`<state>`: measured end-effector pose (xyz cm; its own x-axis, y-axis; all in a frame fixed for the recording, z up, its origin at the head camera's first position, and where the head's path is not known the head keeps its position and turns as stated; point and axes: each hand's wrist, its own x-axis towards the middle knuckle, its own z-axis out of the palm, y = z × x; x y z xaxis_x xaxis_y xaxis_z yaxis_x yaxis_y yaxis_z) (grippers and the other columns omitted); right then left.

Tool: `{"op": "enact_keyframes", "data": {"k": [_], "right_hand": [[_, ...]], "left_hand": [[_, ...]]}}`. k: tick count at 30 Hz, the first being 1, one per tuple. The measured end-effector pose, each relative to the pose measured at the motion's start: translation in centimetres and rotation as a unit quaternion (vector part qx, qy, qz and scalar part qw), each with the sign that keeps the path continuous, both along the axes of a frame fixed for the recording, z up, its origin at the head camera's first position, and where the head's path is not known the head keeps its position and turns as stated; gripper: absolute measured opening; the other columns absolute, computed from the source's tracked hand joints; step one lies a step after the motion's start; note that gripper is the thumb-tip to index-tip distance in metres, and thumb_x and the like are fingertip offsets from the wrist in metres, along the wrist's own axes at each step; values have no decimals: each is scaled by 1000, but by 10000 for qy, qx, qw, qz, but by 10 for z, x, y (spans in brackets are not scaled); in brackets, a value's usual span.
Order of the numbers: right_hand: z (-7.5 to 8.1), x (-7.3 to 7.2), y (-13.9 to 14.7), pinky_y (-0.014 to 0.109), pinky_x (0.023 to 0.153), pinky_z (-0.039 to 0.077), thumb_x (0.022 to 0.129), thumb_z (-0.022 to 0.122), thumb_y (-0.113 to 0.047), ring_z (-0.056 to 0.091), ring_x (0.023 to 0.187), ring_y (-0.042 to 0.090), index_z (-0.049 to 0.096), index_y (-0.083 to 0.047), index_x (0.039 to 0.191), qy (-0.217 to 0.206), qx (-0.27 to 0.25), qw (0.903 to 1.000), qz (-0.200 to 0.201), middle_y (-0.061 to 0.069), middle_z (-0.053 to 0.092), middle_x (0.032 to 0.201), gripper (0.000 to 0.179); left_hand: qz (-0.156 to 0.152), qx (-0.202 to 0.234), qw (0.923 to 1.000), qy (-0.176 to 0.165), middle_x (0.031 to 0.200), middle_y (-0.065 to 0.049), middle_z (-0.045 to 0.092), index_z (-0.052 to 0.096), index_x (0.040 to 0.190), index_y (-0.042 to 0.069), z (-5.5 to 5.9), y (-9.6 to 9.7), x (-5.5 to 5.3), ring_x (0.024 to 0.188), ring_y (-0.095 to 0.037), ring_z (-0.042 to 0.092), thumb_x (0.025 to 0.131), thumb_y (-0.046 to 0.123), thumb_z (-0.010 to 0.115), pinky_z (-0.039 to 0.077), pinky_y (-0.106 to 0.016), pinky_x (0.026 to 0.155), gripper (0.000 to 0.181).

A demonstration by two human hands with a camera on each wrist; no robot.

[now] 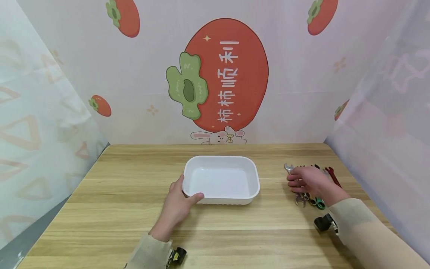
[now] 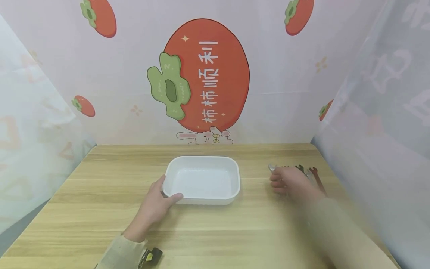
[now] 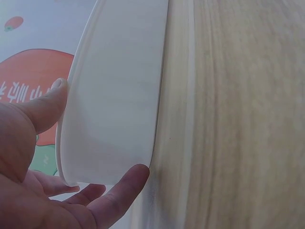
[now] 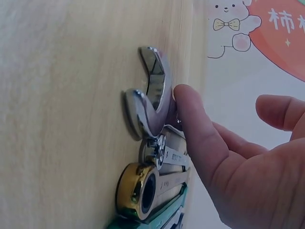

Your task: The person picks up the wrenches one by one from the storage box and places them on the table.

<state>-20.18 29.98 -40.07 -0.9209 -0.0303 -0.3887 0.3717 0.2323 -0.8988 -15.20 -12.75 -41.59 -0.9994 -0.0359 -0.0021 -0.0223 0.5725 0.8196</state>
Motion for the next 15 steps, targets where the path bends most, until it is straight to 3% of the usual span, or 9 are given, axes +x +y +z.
{"op": "enact_keyframes", "data": {"k": [8, 15], "right_hand": [[2, 3, 2, 44, 84, 54, 106, 46, -22, 63, 104, 34, 38, 16, 138, 101, -13, 9999, -7, 30, 54, 127, 51], [5, 2, -17, 43, 90, 52, 106, 48, -33, 59, 114, 34, 35, 9, 148, 822, 322, 9961, 18, 29, 47, 140, 61]], "left_hand": [[-9, -91, 10000, 2, 140, -22, 44, 28, 157, 5, 0, 0, -1, 120, -38, 50, 81, 36, 84, 39, -54, 101, 99], [-32, -391, 9992, 81, 130, -22, 48, 34, 153, 3, 0, -2, 7, 109, -36, 55, 80, 35, 85, 44, -53, 93, 95]]}}
